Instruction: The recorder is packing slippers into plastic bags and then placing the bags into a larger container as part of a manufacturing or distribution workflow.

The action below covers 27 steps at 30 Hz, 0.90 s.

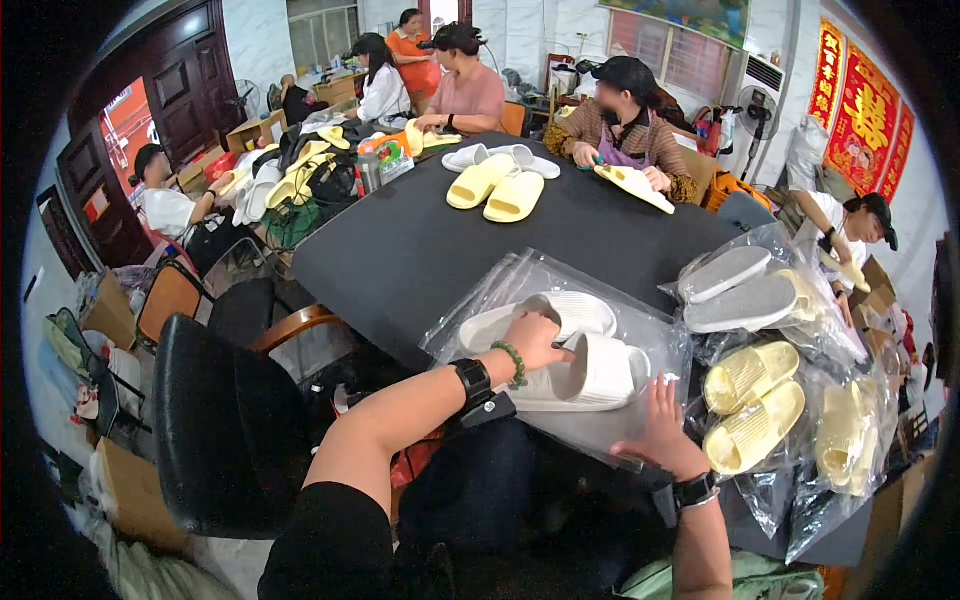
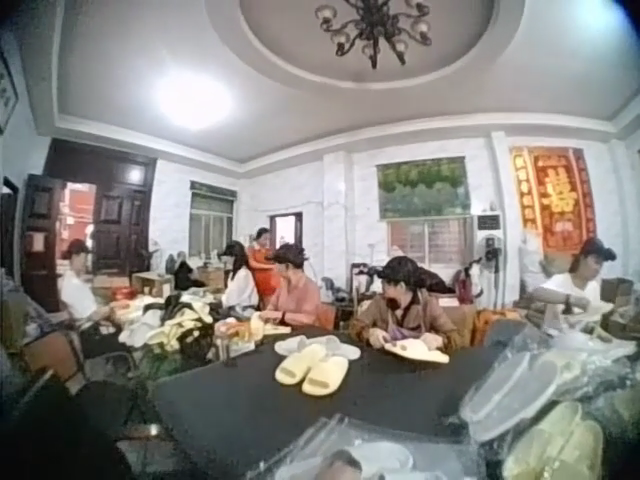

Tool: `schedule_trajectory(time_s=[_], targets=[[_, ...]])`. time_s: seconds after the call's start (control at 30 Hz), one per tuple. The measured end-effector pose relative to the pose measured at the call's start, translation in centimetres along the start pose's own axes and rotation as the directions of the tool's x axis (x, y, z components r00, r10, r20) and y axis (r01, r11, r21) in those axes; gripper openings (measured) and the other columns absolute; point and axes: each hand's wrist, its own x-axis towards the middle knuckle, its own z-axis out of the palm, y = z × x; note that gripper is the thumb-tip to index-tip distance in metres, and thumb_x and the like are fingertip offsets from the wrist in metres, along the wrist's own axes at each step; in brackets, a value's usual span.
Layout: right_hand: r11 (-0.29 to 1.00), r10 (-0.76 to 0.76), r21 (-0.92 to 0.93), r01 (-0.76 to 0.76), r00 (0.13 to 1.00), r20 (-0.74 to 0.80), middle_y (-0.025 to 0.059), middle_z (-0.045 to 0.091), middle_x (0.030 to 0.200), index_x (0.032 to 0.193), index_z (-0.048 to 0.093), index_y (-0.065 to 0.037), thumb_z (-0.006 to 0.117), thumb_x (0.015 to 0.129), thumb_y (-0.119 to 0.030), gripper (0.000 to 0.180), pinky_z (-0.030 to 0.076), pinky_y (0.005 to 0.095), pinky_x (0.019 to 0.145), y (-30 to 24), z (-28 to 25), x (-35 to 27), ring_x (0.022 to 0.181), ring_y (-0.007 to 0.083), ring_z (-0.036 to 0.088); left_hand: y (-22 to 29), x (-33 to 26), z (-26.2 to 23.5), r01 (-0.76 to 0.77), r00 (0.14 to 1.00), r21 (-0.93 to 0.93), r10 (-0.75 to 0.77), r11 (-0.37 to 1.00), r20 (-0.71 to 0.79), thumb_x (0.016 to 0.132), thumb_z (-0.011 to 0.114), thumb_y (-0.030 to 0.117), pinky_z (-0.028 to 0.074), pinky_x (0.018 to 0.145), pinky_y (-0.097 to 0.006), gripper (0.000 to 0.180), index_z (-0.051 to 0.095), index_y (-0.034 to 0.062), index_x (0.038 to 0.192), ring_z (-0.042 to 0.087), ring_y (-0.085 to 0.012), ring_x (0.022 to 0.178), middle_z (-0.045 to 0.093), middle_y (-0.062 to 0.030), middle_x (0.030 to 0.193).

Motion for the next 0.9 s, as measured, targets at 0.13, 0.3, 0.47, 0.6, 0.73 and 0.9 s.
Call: schedule_trajectory(time_s=[0.13, 0.3, 0.47, 0.6, 0.73, 0.9], targets=[[0.999, 0.019, -0.037, -0.016, 0.997, 0.078, 0.0308, 0.005, 0.156, 0.149, 0.001, 0.008, 0.075, 0.054, -0.075, 0.146, 0.011, 0.0565, 0.115, -0.7, 2.1, -0.6, 0.146, 0.0451, 0.001, -0.3, 0.1, 0.2, -0.016, 1.0, -0.005, 0.016, 1.0, 0.0, 0.076, 0.07, 0.044, 0.046, 0.083, -0.046, 0.044, 0.071, 0.0009, 0.074, 0.065, -0.0352, 0.081, 0.067, -0.0169, 0.074], [0.999, -0.022, -0.033, 0.023, 0.999, 0.034, 0.0312, 0.005, 0.156, 0.149, 0.005, 0.009, 0.074, 0.054, -0.076, 0.145, 0.01, 0.057, 0.115, 0.2, 3.2, -0.7, 0.146, 0.045, 0.001, -1.8, -0.1, -0.7, -0.019, 1.0, -0.003, 0.019, 1.0, 0.0, 0.077, 0.069, 0.047, 0.049, 0.072, -0.045, 0.048, 0.069, -0.0004, 0.069, 0.064, -0.0357, 0.072, 0.065, -0.0192, 0.07], [0.999, 0.009, -0.042, -0.005, 0.997, 0.079, 0.0311, 0.004, 0.156, 0.148, 0.009, 0.009, 0.072, 0.055, -0.078, 0.142, 0.008, 0.0569, 0.115, 0.3, 2.7, -1.1, 0.146, 0.0445, 0.0, -5.5, 0.3, -4.8, 0.029, 0.999, 0.061, -0.028, 0.998, -0.018, 0.077, 0.07, 0.045, 0.049, 0.066, -0.044, 0.045, 0.068, 0.0004, 0.068, 0.063, -0.0357, 0.068, 0.064, -0.02, 0.071], [0.999, -0.004, -0.042, 0.007, 0.998, 0.069, 0.0307, 0.003, 0.156, 0.148, 0.008, 0.009, 0.071, 0.055, -0.079, 0.143, 0.007, 0.0565, 0.115, -0.1, 2.8, -1.0, 0.146, 0.044, -0.001, -13.4, 2.6, -11.8, 0.191, 0.968, 0.195, -0.152, 0.962, -0.202, 0.075, 0.071, 0.036, 0.049, 0.079, -0.047, 0.029, 0.073, 0.0074, 0.081, 0.064, -0.0347, 0.09, 0.069, -0.0156, 0.091], [0.999, 0.01, -0.044, -0.006, 0.996, 0.088, 0.0297, 0.002, 0.157, 0.149, 0.007, 0.009, 0.072, 0.056, -0.078, 0.142, 0.006, 0.0557, 0.116, 0.1, 2.6, -1.1, 0.147, 0.0427, -0.001, -15.3, 3.9, -17.7, 0.59, 0.806, 0.365, -0.499, 0.72, -0.319, 0.079, 0.071, 0.035, 0.04, 0.097, -0.059, 0.036, 0.069, 0.0109, 0.106, 0.045, -0.0367, 0.126, 0.059, -0.0116, 0.125], [0.999, 0.014, -0.042, -0.01, 0.997, 0.081, 0.0293, 0.001, 0.157, 0.149, 0.008, 0.009, 0.072, 0.056, -0.077, 0.142, 0.006, 0.0553, 0.116, 0.4, 3.0, -1.2, 0.147, 0.042, -0.001, -10.0, 1.4, -11.6, 0.232, 0.894, 0.411, -0.027, 0.882, -0.447, 0.08, 0.069, 0.033, 0.041, 0.095, -0.059, 0.039, 0.066, 0.0133, 0.114, 0.049, -0.0359, 0.12, 0.058, -0.0133, 0.122]])
